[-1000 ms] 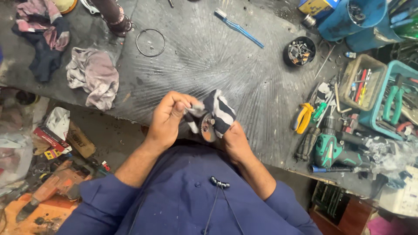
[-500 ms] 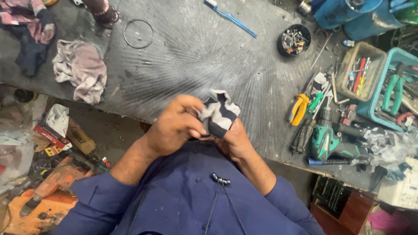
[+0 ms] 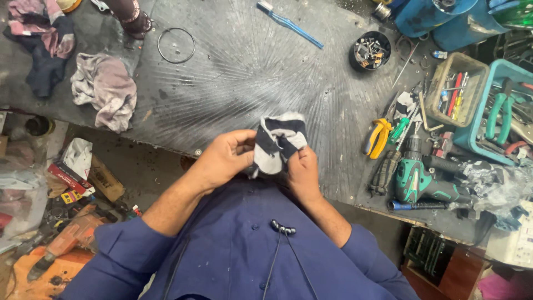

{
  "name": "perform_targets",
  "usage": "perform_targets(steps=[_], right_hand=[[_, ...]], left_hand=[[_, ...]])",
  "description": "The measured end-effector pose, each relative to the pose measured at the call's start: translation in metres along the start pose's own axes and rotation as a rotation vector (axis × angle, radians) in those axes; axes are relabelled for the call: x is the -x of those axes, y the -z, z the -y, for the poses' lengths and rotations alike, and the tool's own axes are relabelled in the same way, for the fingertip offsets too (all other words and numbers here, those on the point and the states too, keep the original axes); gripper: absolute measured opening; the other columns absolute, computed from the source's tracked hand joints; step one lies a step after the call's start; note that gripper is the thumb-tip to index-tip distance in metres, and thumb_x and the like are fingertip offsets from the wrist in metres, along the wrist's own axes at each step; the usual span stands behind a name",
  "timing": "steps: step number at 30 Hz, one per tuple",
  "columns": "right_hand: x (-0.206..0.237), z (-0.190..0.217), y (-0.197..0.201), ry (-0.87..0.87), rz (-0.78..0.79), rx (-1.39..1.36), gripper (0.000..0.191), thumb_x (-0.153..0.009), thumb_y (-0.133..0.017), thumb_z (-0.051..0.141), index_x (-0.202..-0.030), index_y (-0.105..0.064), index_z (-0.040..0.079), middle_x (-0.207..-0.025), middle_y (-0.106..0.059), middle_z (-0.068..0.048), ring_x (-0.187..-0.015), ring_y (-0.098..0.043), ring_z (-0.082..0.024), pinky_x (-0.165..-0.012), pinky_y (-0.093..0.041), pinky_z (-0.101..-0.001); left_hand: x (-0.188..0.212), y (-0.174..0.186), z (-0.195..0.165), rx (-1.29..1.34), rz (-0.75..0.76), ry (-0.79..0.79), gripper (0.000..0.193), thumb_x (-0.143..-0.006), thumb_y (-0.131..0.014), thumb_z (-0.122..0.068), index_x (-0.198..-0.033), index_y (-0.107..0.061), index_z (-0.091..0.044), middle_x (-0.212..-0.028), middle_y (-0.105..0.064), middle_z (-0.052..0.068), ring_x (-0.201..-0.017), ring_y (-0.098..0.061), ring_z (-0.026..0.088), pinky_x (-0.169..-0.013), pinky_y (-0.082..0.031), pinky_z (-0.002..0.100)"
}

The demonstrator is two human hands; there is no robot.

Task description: The person uses a cordless drill to tighten screws on a small black electrical component, then wipes a motor armature with a cloth and cleans a gear with a screwdriver and a toothbrush. The person places the cleaned parts on the workbench.

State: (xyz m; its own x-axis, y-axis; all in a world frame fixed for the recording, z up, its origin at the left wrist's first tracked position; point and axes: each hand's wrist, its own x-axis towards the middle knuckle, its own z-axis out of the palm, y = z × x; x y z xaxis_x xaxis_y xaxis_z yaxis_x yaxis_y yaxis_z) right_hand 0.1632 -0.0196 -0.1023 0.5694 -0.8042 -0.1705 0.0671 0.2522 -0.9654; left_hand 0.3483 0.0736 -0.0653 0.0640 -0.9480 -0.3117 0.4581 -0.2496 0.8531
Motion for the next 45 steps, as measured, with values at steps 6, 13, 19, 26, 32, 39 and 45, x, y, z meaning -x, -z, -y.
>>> perform_targets(steps=[6,13,19,26,32,39,45], right_hand=[[0.001,0.002,0.003,-0.069,0.134,0.048,0.03,-0.1,-0.06,0.003,-0.13,-0.062,-0.002,-0.122,-0.07,-0.005,-0.111,-0.064,-0.011,-0.097,-0.052,-0.0276],[0.011,-0.002,-0.001,-0.151,0.326,0.046,0.033,-0.094,-0.068,0.003,-0.126,-0.062,-0.002,-0.115,-0.069,-0.002,-0.106,-0.064,-0.01,-0.095,-0.052,-0.0286],[0.001,-0.013,0.009,-0.161,0.174,0.098,0.026,-0.101,-0.064,0.008,-0.124,-0.066,-0.003,-0.111,-0.071,-0.004,-0.1,-0.065,-0.011,-0.087,-0.053,-0.0284],[0.002,-0.007,-0.01,-0.04,0.145,0.184,0.033,-0.097,-0.062,0.006,-0.129,-0.063,-0.002,-0.119,-0.07,-0.003,-0.106,-0.065,-0.01,-0.089,-0.052,-0.0258],[-0.013,0.02,-0.016,0.126,0.232,0.801,0.03,-0.083,-0.071,0.009,-0.113,-0.071,0.002,-0.103,-0.076,-0.011,-0.096,-0.074,-0.02,-0.083,-0.057,-0.0342],[-0.023,0.024,-0.022,0.17,0.433,0.782,0.025,-0.086,-0.068,0.014,-0.11,-0.069,0.005,-0.101,-0.075,-0.013,-0.094,-0.074,-0.031,-0.084,-0.057,-0.0393],[-0.021,0.012,-0.032,0.265,0.361,0.854,0.027,-0.086,-0.071,0.018,-0.109,-0.07,0.005,-0.102,-0.073,-0.014,-0.095,-0.072,-0.036,-0.081,-0.056,-0.0426]], left_hand=[[0.0,-0.004,0.026,-0.05,-0.202,-0.254,0.026,-0.099,-0.061,0.0,-0.123,-0.069,0.002,-0.106,-0.069,0.0,-0.099,-0.064,0.007,-0.088,-0.052,0.023],[-0.022,0.008,0.052,-0.149,-0.294,-0.031,0.012,-0.098,-0.068,-0.004,-0.094,-0.072,0.006,-0.081,-0.067,0.0,-0.073,-0.055,0.004,-0.062,-0.045,0.022],[-0.001,0.003,0.041,-0.001,-0.244,-0.048,0.019,-0.096,-0.065,-0.009,-0.112,-0.073,-0.002,-0.091,-0.072,-0.001,-0.077,-0.06,0.005,-0.068,-0.049,0.023],[0.009,-0.002,0.02,-0.572,-0.434,-0.085,0.021,-0.087,-0.069,-0.013,-0.103,-0.073,-0.001,-0.09,-0.077,0.008,-0.08,-0.071,0.011,-0.073,-0.056,0.028],[0.023,-0.006,0.013,-0.662,-0.473,-0.174,0.021,-0.08,-0.073,-0.016,-0.094,-0.072,-0.001,-0.079,-0.072,0.011,-0.069,-0.07,0.019,-0.065,-0.055,0.033],[0.029,0.004,0.009,-0.932,-0.494,-0.283,0.021,-0.078,-0.071,-0.017,-0.091,-0.068,-0.001,-0.087,-0.068,0.018,-0.083,-0.067,0.039,-0.072,-0.053,0.047],[0.028,0.0,0.012,-0.96,-0.518,-0.283,0.021,-0.079,-0.069,-0.018,-0.088,-0.065,0.0,-0.088,-0.068,0.019,-0.087,-0.066,0.042,-0.076,-0.053,0.05]])
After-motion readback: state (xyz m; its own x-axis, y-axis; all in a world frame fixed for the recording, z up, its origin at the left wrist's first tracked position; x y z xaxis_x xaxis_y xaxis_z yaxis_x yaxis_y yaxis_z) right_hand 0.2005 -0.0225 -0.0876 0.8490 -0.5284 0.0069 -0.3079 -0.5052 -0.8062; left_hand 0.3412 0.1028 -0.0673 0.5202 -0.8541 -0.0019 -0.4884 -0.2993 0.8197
